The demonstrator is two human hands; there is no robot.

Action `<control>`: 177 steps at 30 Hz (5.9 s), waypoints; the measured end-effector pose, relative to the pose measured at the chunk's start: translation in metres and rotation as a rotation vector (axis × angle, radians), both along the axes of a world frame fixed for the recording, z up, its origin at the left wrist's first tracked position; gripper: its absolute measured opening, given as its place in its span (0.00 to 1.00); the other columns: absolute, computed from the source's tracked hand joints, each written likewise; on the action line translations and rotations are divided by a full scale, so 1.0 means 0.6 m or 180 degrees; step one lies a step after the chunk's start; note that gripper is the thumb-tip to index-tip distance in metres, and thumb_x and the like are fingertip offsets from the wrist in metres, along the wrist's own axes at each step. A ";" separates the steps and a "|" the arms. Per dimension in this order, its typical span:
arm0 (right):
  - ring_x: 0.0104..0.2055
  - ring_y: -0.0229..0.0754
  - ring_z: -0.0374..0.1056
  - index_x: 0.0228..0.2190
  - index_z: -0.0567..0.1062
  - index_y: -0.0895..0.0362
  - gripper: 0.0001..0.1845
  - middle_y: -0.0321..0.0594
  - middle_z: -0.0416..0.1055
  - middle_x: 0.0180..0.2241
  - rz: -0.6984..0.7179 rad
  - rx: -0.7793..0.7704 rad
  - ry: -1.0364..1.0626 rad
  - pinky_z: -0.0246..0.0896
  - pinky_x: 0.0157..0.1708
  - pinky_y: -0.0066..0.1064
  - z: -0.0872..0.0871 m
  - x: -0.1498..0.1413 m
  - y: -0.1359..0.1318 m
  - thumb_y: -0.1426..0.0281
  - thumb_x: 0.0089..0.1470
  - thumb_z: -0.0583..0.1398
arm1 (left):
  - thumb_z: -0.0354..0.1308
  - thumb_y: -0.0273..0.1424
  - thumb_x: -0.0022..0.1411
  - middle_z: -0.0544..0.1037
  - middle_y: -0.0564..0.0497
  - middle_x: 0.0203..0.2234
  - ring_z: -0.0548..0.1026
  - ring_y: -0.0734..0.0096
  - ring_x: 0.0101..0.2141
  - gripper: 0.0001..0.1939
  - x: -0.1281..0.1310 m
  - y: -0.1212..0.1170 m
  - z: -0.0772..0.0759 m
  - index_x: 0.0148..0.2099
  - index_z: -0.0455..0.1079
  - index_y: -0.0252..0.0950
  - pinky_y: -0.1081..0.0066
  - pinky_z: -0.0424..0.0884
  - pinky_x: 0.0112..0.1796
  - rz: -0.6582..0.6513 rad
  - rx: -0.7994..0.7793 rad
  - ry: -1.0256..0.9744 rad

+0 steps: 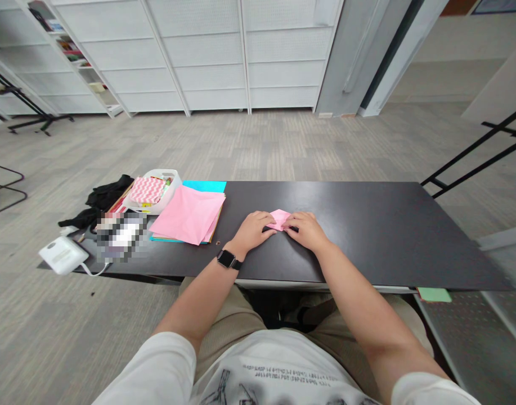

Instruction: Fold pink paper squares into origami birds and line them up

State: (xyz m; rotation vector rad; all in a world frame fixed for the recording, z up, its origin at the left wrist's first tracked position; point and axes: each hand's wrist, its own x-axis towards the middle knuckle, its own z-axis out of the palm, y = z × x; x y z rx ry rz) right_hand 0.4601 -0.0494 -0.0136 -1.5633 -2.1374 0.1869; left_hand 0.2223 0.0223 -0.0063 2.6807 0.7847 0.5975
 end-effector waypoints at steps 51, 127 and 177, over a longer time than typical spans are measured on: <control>0.58 0.52 0.65 0.39 0.86 0.45 0.12 0.41 0.75 0.54 -0.0320 0.0239 -0.0002 0.56 0.59 0.49 -0.016 0.000 0.007 0.71 0.64 0.62 | 0.52 0.27 0.75 0.81 0.49 0.52 0.71 0.58 0.53 0.19 0.011 -0.024 0.002 0.56 0.80 0.49 0.54 0.63 0.55 -0.0073 0.0395 0.0194; 0.64 0.60 0.61 0.44 0.81 0.46 0.11 0.45 0.68 0.58 -0.0889 0.0111 0.0307 0.40 0.68 0.74 -0.022 0.019 -0.001 0.62 0.59 0.66 | 0.60 0.36 0.71 0.74 0.50 0.61 0.66 0.54 0.63 0.14 0.012 -0.014 -0.011 0.55 0.81 0.55 0.32 0.42 0.70 0.0575 -0.0071 0.0102; 0.58 0.55 0.66 0.40 0.83 0.47 0.07 0.44 0.73 0.53 -0.0735 0.0156 0.0194 0.43 0.69 0.67 -0.022 -0.009 0.019 0.63 0.61 0.64 | 0.52 0.32 0.77 0.82 0.49 0.43 0.75 0.60 0.45 0.11 0.035 -0.005 0.000 0.49 0.77 0.41 0.57 0.64 0.49 0.0440 0.0468 0.0277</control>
